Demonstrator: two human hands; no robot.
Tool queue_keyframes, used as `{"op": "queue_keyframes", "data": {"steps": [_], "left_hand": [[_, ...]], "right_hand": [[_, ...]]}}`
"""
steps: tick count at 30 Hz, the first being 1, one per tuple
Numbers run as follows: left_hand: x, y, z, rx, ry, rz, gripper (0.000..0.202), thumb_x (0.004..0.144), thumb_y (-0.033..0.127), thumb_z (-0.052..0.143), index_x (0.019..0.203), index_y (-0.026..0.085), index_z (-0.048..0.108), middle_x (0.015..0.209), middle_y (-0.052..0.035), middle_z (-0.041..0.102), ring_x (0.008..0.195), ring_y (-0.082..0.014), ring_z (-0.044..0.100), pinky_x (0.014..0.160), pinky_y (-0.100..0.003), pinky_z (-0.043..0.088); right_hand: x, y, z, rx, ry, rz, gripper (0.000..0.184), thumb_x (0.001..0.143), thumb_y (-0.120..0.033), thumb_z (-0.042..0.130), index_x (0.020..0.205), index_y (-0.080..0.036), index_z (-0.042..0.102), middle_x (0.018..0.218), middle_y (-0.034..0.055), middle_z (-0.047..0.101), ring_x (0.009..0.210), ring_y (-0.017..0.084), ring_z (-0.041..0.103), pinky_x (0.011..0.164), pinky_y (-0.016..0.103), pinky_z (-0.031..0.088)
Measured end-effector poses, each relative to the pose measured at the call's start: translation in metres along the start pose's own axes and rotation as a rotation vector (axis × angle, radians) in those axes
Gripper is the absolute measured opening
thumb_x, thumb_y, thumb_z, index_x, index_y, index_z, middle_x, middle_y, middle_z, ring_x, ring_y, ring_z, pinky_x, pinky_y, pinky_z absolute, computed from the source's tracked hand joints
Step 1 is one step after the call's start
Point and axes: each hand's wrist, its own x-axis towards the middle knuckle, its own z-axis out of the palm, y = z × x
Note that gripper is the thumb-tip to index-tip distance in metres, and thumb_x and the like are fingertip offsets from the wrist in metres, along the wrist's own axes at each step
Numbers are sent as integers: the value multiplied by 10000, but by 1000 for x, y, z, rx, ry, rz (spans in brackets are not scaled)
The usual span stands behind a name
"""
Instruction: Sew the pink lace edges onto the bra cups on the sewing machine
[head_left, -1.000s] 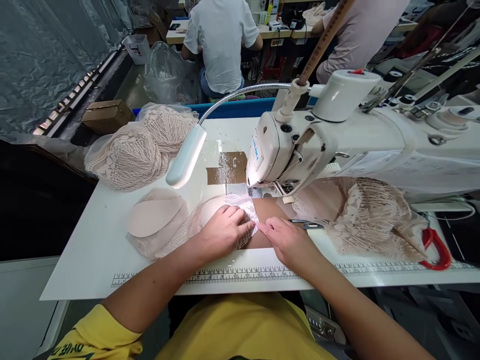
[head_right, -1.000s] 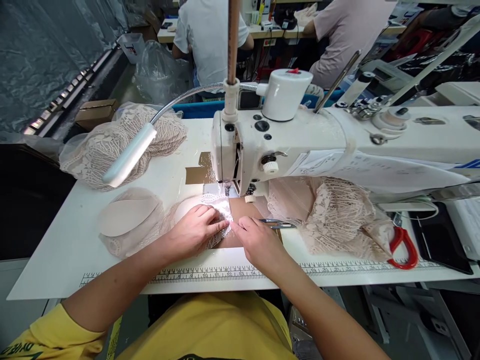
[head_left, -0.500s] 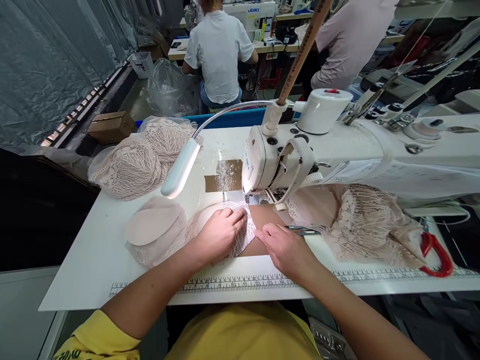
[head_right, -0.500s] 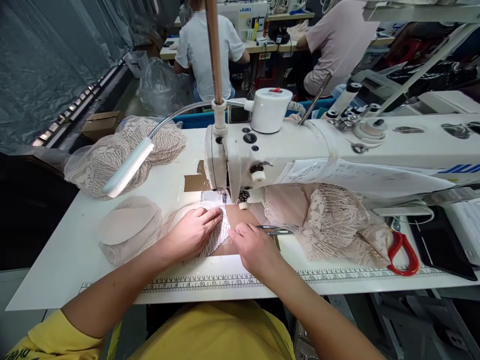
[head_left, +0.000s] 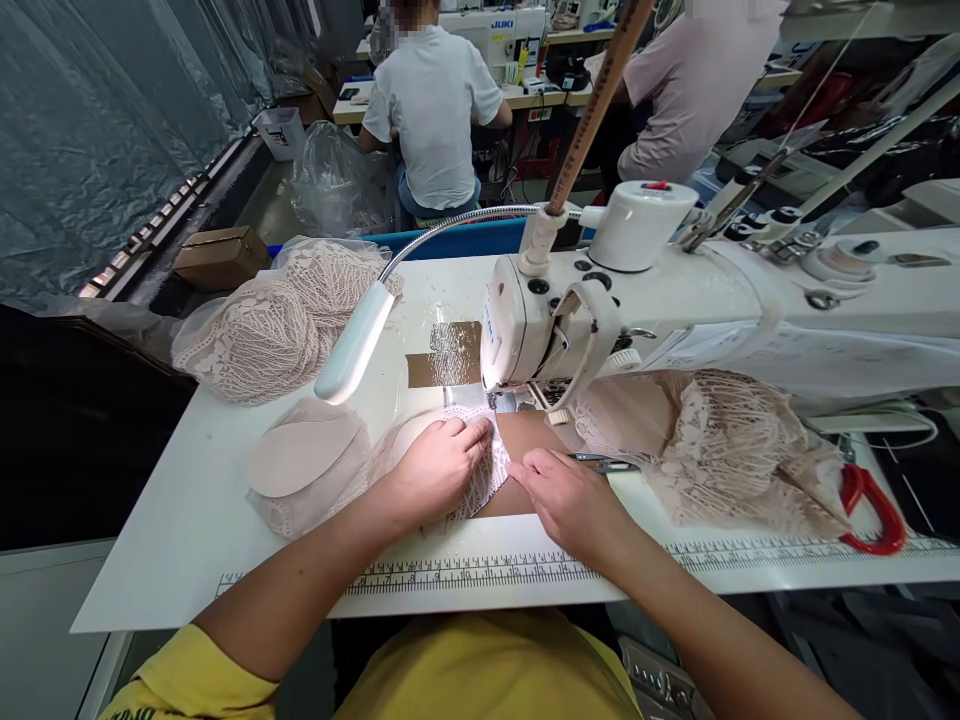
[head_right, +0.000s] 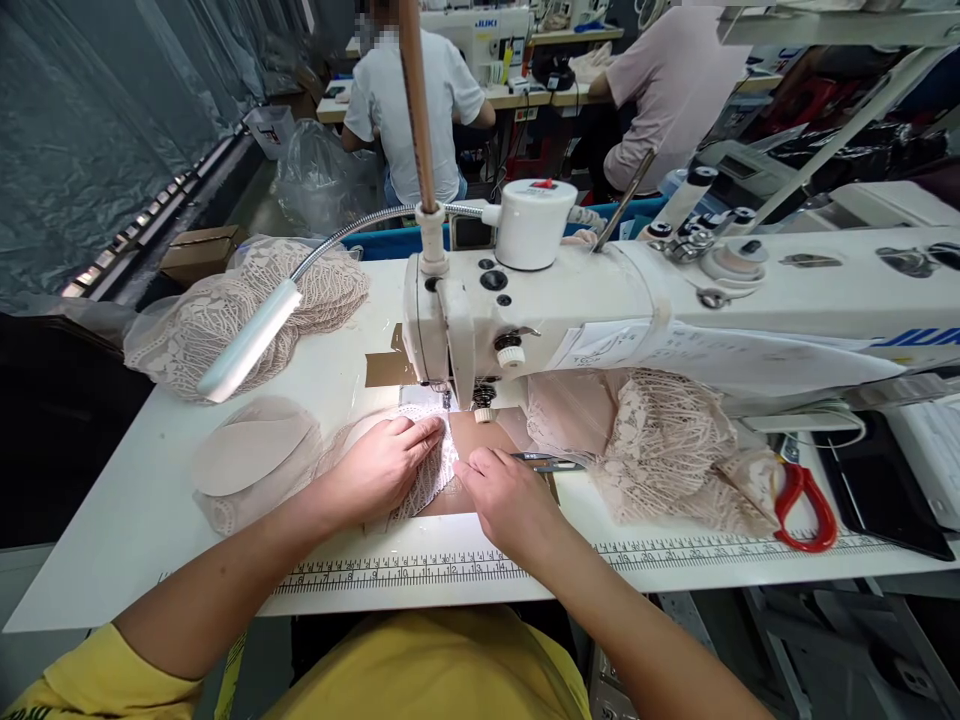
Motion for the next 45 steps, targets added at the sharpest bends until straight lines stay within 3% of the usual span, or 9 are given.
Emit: {"op": "queue_keyframes", "data": {"steps": [5, 10, 16, 20, 26, 31, 39, 45], "left_hand": [[0, -4, 1, -2, 54, 2, 364, 848, 58, 392, 1125, 87, 626, 1311, -105, 553, 853, -205, 528, 766, -324, 441], [0, -7, -5, -17, 22, 13, 357, 860, 91, 411, 1162, 79, 602, 1360, -108, 521, 860, -208, 542, 772, -330, 446], [0, -10, -3, -79, 23, 7, 392, 851, 92, 427, 1218, 88, 564, 1367, -116, 520, 988, -235, 551, 837, -350, 452], [0, -13, -2, -119, 29, -2, 429, 846, 91, 425, 1262, 84, 532, 1376, -108, 516, 1029, -238, 538, 858, -348, 452], [6, -25, -2, -99, 12, 0, 470, 843, 95, 424, 1304, 90, 512, 1388, -112, 510, 950, -223, 546, 823, -347, 458], [14, -38, -1, -76, 13, 38, 477, 856, 95, 402, 1321, 87, 507, 1396, -123, 500, 1029, -236, 538, 863, -359, 449], [22, -53, 1, -77, 21, 12, 429, 907, 137, 419, 1327, 99, 501, 1261, -137, 599, 973, -246, 532, 818, -372, 452], [12, -41, -1, -174, 98, 45, 362, 922, 173, 442, 1259, 131, 569, 1313, -115, 567, 1061, -246, 522, 886, -377, 462]], "right_hand": [[0, 0, -2, -6, -35, 15, 378, 798, -14, 458, 1089, -162, 649, 829, 52, 599, 732, 181, 503, 629, 282, 337], [0, 1, -1, -11, -26, 14, 373, 803, -1, 438, 1063, -161, 652, 809, 49, 590, 723, 175, 496, 628, 275, 336], [2, 1, 0, 1, -8, 7, 369, 811, -2, 431, 1062, -162, 650, 802, 48, 588, 725, 174, 488, 631, 277, 330], [4, 0, -3, 17, -60, 34, 355, 797, 6, 437, 1010, -174, 658, 789, 38, 576, 713, 169, 476, 623, 280, 319], [14, 1, -10, 36, -142, 63, 321, 821, -23, 445, 1012, -181, 650, 811, 39, 577, 736, 168, 483, 628, 284, 314], [32, 6, -17, -13, -193, 81, 282, 829, -54, 468, 975, -192, 665, 799, 39, 582, 719, 167, 501, 611, 291, 302], [42, 11, -8, -12, -87, 112, 324, 862, -76, 445, 1072, -189, 664, 833, 47, 624, 693, 158, 513, 578, 286, 304], [41, 10, -6, -32, -21, 102, 340, 845, -53, 439, 1050, -180, 677, 813, 46, 630, 684, 158, 509, 554, 286, 304]]}}
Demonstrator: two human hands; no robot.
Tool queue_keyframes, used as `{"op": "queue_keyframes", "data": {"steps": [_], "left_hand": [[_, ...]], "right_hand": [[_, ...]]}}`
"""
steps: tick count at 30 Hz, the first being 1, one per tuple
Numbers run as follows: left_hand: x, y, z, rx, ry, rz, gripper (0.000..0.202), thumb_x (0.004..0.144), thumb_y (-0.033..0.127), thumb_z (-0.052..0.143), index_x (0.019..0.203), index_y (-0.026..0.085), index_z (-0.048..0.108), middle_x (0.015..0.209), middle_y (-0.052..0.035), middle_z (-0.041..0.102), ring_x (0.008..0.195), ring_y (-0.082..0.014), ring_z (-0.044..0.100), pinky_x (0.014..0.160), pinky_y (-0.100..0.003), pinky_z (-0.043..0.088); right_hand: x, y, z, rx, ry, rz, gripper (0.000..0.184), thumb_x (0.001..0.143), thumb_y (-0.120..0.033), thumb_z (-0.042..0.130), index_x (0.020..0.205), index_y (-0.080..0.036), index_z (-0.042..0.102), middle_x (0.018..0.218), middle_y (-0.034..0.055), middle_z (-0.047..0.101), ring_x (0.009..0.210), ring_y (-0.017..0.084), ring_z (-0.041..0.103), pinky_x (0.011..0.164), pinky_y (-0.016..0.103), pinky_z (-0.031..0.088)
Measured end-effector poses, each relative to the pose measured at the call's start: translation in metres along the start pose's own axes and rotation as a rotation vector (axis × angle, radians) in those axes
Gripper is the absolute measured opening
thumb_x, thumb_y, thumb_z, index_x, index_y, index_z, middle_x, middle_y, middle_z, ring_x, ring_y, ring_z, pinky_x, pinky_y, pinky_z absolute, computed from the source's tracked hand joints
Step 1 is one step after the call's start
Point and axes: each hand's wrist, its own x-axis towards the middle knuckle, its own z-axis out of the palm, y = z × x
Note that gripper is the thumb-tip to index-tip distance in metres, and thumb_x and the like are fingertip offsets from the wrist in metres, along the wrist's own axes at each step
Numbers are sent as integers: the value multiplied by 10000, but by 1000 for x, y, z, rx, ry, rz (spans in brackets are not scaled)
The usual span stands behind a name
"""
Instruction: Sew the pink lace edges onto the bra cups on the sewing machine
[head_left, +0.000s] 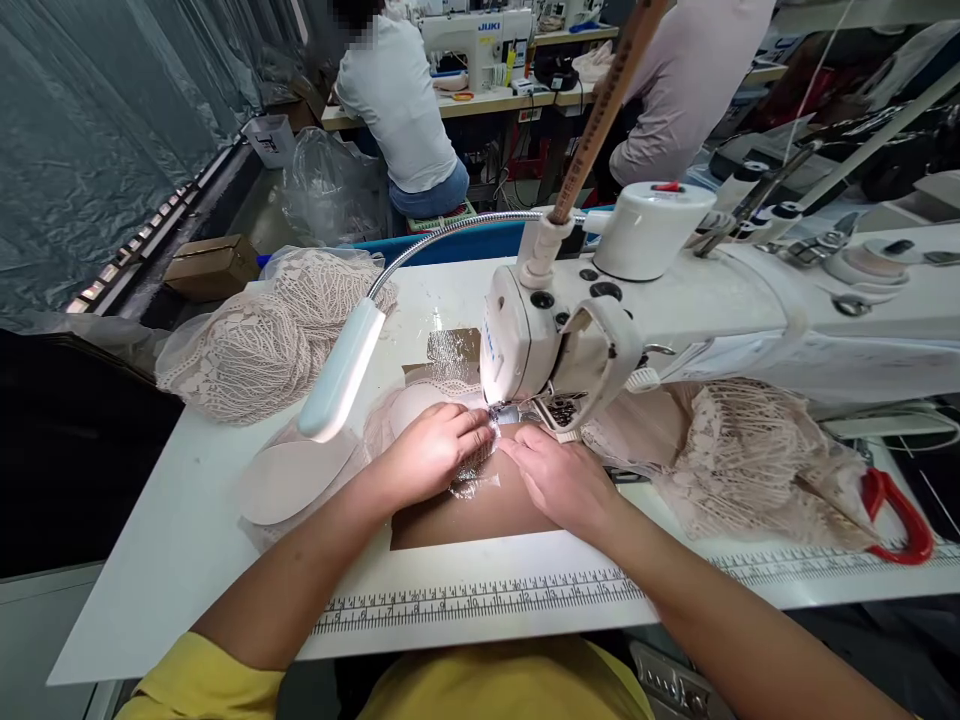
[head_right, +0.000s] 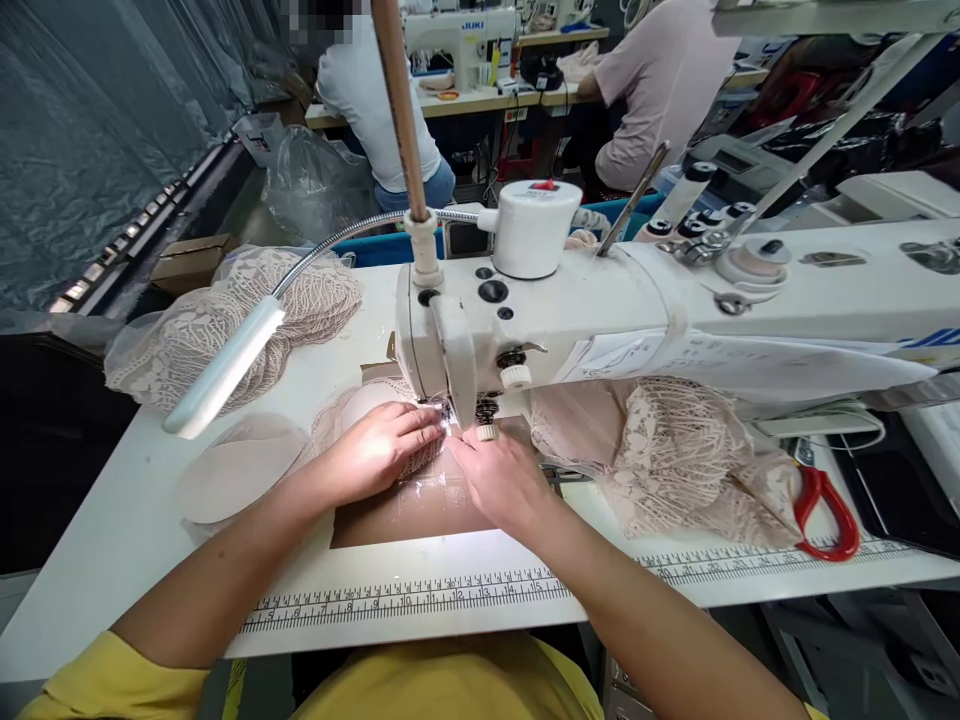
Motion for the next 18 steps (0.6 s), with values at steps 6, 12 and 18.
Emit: {"op": "queue_keyframes", "data": {"steps": [6, 12, 18], "left_hand": [[-1, 0, 5, -39, 16, 18, 356, 928, 154, 437, 1256, 144, 575, 1306, -114, 581, 1065, -227, 533, 878, -370, 473], [5, -10, 2, -37, 21, 6, 359, 935, 141, 417, 1253, 154, 583, 1289, -110, 598, 1010, -220, 541, 864, -373, 464], [8, -19, 3, -84, 16, -39, 423, 888, 102, 458, 1282, 209, 566, 1281, -78, 604, 1031, -226, 522, 885, -375, 438]], "right_hand": [[2, 2, 3, -2, 0, 17, 397, 852, -75, 440, 1163, -208, 646, 841, 54, 652, 694, 164, 531, 550, 280, 326], [5, 2, 8, -63, 17, 70, 448, 854, -91, 447, 1238, -246, 620, 955, 54, 678, 637, 151, 520, 508, 281, 315], [3, 6, 14, -12, 32, 57, 433, 876, -106, 438, 1233, -257, 630, 937, 51, 686, 688, 154, 561, 577, 267, 385]]}}
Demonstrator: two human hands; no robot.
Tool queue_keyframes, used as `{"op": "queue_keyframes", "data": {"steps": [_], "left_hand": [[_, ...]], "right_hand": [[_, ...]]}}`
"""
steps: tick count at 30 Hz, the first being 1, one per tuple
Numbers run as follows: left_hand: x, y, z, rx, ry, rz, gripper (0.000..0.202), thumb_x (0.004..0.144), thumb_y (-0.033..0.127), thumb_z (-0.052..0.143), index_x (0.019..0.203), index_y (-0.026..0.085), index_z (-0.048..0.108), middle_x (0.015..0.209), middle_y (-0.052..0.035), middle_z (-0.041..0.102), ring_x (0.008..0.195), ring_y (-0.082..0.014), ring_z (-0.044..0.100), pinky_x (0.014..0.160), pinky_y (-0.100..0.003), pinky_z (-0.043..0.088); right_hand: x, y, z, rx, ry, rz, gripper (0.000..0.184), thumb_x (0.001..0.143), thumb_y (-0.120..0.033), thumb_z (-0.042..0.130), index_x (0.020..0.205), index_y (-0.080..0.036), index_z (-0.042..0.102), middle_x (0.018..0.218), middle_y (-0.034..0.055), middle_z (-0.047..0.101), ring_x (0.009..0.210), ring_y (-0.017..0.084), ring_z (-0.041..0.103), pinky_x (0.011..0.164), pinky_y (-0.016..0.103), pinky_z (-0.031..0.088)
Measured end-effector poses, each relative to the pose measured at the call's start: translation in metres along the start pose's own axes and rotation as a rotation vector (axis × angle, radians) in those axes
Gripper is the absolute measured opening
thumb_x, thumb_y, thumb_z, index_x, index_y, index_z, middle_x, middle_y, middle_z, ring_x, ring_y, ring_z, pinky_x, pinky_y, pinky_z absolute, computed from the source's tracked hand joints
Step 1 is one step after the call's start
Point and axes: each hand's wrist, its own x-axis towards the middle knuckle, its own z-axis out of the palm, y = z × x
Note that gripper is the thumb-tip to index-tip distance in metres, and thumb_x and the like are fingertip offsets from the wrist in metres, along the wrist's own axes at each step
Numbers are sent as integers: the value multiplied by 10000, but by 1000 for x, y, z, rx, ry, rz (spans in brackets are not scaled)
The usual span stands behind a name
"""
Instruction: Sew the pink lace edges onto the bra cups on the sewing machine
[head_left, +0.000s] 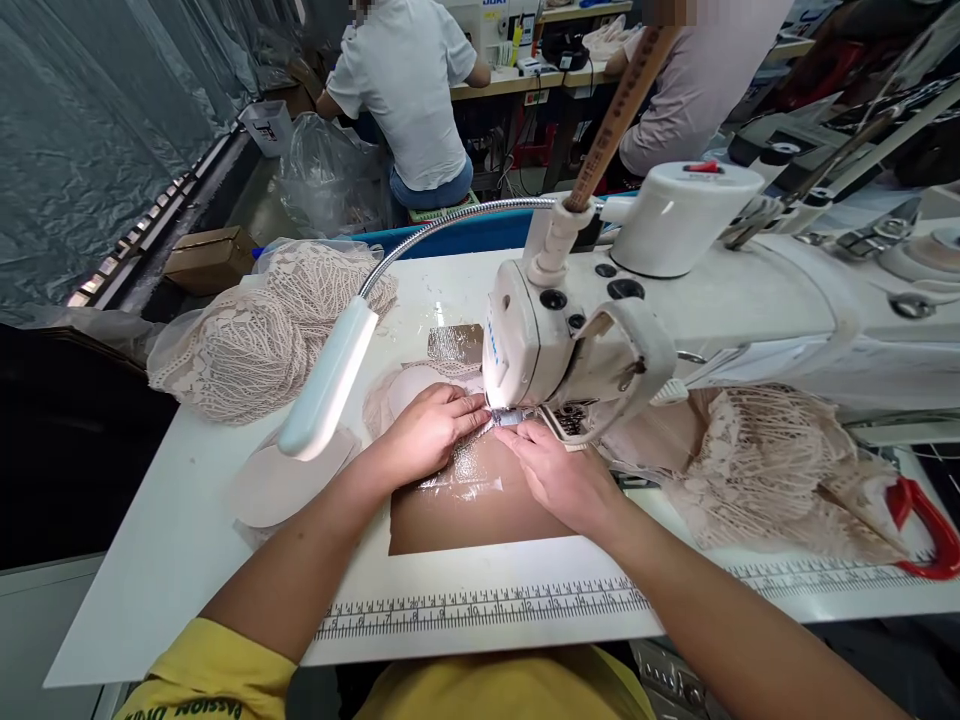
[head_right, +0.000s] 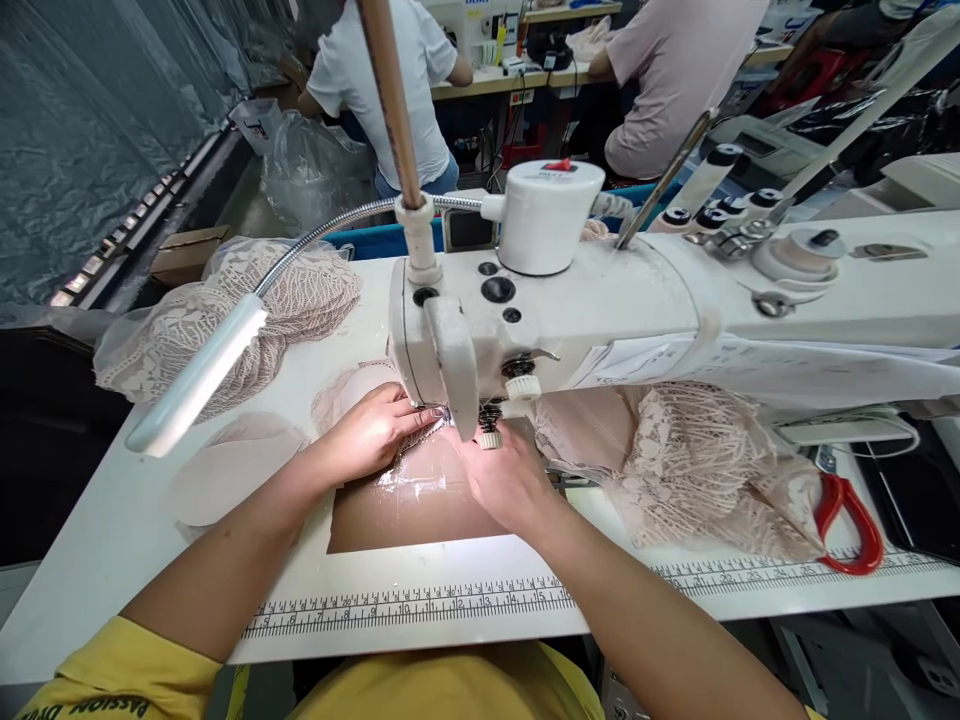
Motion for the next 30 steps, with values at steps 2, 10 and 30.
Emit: {"op": "queue_keyframes", "data": {"steps": [2, 10, 30], "left_hand": [[1, -2, 0, 0, 1, -10, 416, 879, 111, 476, 1274, 206, 571, 1283, -71, 604, 1035, -233, 513, 896, -379, 430], [-1, 0, -5, 84, -22, -40, 399, 870, 131, 477, 1260, 167, 560, 1255, -139, 588, 1163, -275, 480, 958, -444, 390], [-9, 43, -9, 194, -156, -90, 294, 907, 143, 412, 1124, 101, 605, 1145, -139, 603, 922, -240, 548, 733, -353, 472]], "right_hand": [[-1, 2, 1, 20, 6, 0, 423, 880, -107, 430, 1220, -248, 639, 965, 57, 687, 713, 155, 576, 611, 266, 408], [0, 2, -1, 63, 0, 7, 441, 858, -65, 436, 1222, -229, 625, 869, 46, 697, 739, 161, 614, 706, 270, 453], [0, 7, -2, 129, 33, 39, 359, 919, -136, 386, 1139, -149, 670, 1013, 126, 696, 947, 220, 622, 866, 344, 483]]}}
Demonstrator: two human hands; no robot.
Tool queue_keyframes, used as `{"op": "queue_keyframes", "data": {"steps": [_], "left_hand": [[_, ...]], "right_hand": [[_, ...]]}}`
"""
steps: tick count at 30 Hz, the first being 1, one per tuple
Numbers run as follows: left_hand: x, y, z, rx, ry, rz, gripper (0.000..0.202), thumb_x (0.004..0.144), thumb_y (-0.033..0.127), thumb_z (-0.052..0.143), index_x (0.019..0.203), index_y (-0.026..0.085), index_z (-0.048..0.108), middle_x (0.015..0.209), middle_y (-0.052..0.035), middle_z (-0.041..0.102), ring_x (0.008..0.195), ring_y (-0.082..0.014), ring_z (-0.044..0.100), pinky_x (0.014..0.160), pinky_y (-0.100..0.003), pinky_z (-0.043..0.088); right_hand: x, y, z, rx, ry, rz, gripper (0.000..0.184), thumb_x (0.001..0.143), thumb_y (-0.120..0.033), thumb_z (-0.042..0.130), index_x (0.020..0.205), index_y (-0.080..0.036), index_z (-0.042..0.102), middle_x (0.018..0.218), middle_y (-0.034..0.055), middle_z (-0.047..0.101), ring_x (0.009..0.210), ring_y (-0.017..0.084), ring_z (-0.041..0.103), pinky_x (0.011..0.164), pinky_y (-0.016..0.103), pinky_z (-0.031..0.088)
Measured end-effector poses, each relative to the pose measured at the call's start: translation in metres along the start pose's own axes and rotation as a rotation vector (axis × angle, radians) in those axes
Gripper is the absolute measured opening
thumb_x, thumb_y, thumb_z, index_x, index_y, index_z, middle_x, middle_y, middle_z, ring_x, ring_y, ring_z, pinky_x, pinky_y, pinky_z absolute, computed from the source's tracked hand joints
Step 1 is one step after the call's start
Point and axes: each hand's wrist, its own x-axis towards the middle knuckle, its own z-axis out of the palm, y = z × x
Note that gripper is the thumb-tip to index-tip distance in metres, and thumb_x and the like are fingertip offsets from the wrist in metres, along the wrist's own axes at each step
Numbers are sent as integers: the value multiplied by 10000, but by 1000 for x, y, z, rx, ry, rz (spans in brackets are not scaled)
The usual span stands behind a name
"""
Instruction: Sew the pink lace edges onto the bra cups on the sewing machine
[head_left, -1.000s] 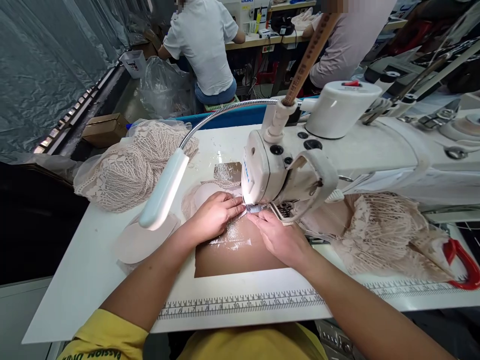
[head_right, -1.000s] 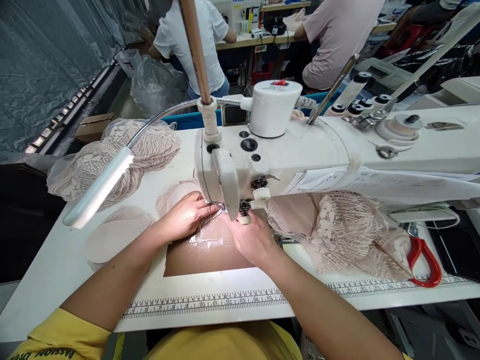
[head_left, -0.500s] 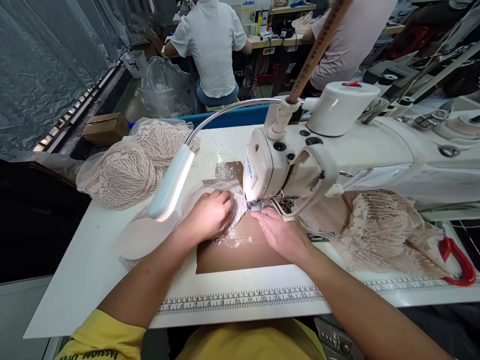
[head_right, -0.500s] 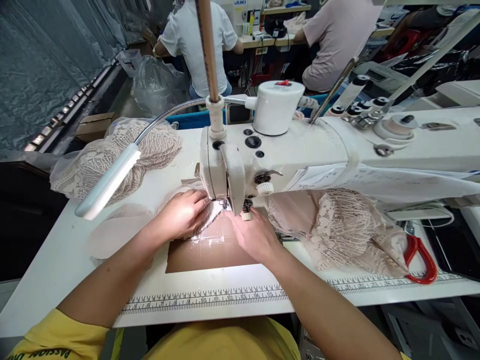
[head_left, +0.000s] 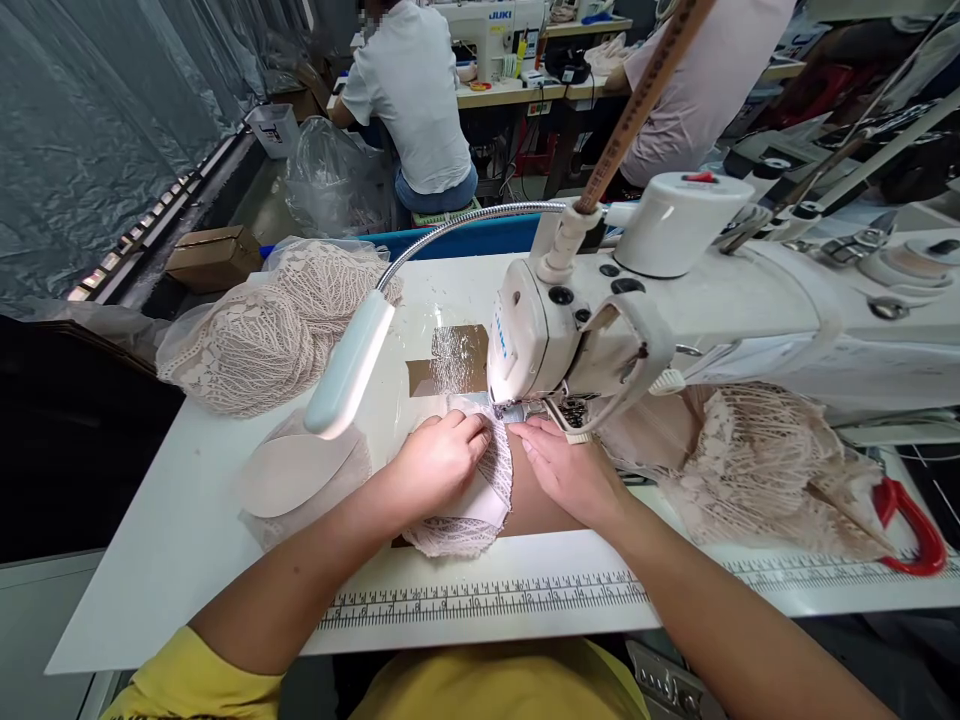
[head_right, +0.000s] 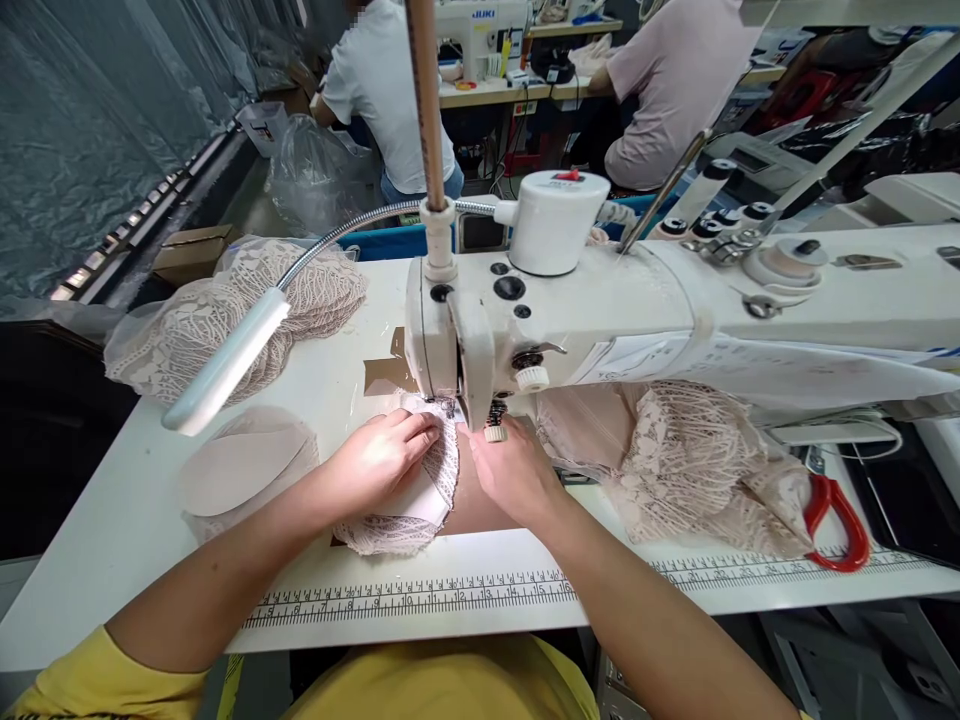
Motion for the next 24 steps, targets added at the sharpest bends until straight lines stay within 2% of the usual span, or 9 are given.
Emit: {"op": "queue_keyframes", "data": {"steps": [2, 5, 10, 19, 24], "left_hand": [[-1, -2, 1, 8, 0, 55, 374, 909, 160, 415, 1256, 101, 541, 1297, -135, 544, 983, -246, 536, 746, -354, 469], [-3, -5, 1, 23, -13, 70, 435, 906, 181, 428, 1332, 116, 487, 1385, -114, 494, 1031, -251, 526, 755, -351, 463], [-3, -6, -2, 49, -41, 50, 452, 893, 149, 430, 1341, 133, 484, 1406, -95, 486, 1029, -244, 535, 753, -349, 454], [3, -12, 8, 4, 26, 81, 479, 889, 206, 439, 1354, 98, 481, 1397, -104, 501, 977, -262, 518, 774, -380, 442], [3, -14, 8, 3, 49, 108, 449, 898, 179, 426, 1331, 90, 505, 1379, -114, 518, 1028, -269, 506, 824, -394, 427]], "right_hand": [[0, -1, -1, -6, 12, -17, 359, 916, -129, 389, 1143, -142, 667, 1024, 129, 697, 953, 223, 622, 876, 350, 483], [0, -2, -1, 7, 32, -29, 364, 905, -118, 403, 1157, -159, 662, 1067, 114, 692, 926, 211, 624, 842, 330, 490], [-3, -4, -1, -13, -19, 15, 367, 897, -138, 432, 1170, -224, 660, 934, 68, 702, 793, 184, 617, 641, 264, 471], [-3, -9, 1, -124, -80, 27, 424, 872, -116, 435, 1221, -249, 635, 919, 61, 686, 731, 166, 585, 579, 260, 395], [-3, -11, 0, -146, -80, 35, 413, 888, -129, 420, 1218, -248, 637, 876, 56, 684, 727, 167, 581, 563, 263, 375]]}}
